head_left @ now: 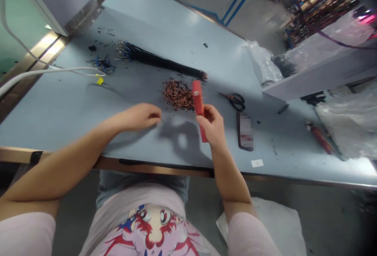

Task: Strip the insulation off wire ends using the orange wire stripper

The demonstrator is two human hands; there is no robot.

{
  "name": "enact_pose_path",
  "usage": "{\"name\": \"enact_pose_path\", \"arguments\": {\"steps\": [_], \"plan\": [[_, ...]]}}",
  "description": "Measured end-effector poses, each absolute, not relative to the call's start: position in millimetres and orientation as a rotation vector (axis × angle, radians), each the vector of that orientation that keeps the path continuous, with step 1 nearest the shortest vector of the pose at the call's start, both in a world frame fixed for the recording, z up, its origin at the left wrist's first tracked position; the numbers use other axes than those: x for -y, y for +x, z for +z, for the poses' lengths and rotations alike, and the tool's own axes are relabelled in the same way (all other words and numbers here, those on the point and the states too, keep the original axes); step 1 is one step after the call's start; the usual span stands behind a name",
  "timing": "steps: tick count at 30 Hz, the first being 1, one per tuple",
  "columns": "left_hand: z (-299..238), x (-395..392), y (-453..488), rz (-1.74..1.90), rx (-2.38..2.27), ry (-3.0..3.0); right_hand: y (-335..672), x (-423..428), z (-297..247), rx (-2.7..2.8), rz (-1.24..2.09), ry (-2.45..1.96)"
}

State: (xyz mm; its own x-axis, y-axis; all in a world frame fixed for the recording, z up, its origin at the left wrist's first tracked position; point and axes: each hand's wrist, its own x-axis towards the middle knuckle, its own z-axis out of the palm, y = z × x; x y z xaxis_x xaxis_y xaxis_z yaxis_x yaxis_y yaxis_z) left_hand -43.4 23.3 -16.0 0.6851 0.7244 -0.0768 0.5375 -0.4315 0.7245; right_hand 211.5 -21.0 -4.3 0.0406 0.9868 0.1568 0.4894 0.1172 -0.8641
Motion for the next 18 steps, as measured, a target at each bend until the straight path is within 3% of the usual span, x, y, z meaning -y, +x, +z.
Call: {"name": "enact_pose_path", "arguments": {"steps": [5,10,14,18], "plan": [[-24,-39,-46,0.878,-1.195,1.857,219,18,-2,1.33,1.297,-1.245],[-7,-20,-33,1.084,-1.124,1.556,207,24,0,1.281,1.598,-1.099],[0,-14,-30,1.17,-1.178,1.578,199,30,1,1.16,1.758,-1.06],[-2,-14,-29,1.241,-1.237,1.673,195,34,-3,1.243,1.676,-1.182]]}}
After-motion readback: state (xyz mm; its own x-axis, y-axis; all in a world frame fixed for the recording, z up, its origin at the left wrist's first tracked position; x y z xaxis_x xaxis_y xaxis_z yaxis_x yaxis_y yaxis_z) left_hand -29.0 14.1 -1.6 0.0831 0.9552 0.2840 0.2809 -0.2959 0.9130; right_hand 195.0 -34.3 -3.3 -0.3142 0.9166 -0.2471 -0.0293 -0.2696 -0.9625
